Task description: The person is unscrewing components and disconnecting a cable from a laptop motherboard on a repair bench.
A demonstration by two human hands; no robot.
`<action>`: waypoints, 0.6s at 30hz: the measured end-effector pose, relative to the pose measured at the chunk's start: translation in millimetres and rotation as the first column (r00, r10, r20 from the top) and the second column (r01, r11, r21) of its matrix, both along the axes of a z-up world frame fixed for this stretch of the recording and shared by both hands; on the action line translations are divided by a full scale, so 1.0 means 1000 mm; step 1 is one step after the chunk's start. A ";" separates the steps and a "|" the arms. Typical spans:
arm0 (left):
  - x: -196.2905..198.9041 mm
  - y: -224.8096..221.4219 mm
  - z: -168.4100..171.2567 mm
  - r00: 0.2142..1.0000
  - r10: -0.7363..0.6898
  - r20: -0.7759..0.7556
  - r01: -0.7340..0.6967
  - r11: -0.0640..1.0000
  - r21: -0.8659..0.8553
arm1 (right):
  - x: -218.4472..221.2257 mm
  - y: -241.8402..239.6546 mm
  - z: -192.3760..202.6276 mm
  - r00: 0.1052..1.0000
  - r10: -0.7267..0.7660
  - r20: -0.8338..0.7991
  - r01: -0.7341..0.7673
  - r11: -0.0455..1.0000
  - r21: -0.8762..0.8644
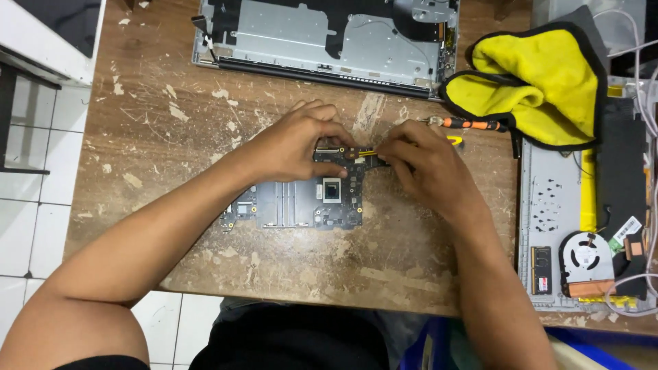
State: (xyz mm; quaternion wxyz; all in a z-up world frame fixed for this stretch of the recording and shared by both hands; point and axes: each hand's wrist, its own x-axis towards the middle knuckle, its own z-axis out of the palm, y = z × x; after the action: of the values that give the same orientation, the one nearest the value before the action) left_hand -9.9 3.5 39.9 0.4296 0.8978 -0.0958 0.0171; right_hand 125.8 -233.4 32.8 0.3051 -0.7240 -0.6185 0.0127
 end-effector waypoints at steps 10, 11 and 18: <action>0.000 0.002 -0.006 0.999 -0.001 0.047 0.002 1.000 -0.007 | -0.002 0.007 -0.010 0.999 -0.039 0.020 0.038 0.997 0.066; 0.000 0.002 -0.008 0.999 -0.002 0.044 0.002 1.000 -0.010 | -0.003 0.007 -0.009 0.999 -0.041 0.009 0.040 0.997 0.070; 0.000 0.002 0.009 1.000 -0.006 0.012 0.006 1.000 -0.002 | -0.001 0.012 -0.006 1.000 -0.013 0.005 0.012 0.991 0.133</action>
State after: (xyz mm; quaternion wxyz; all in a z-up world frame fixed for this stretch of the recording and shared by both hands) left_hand -10.1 5.4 49.2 0.4301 0.8968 -0.1012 0.0214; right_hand 124.4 -221.4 26.7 0.3509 -0.7060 -0.6144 -0.0327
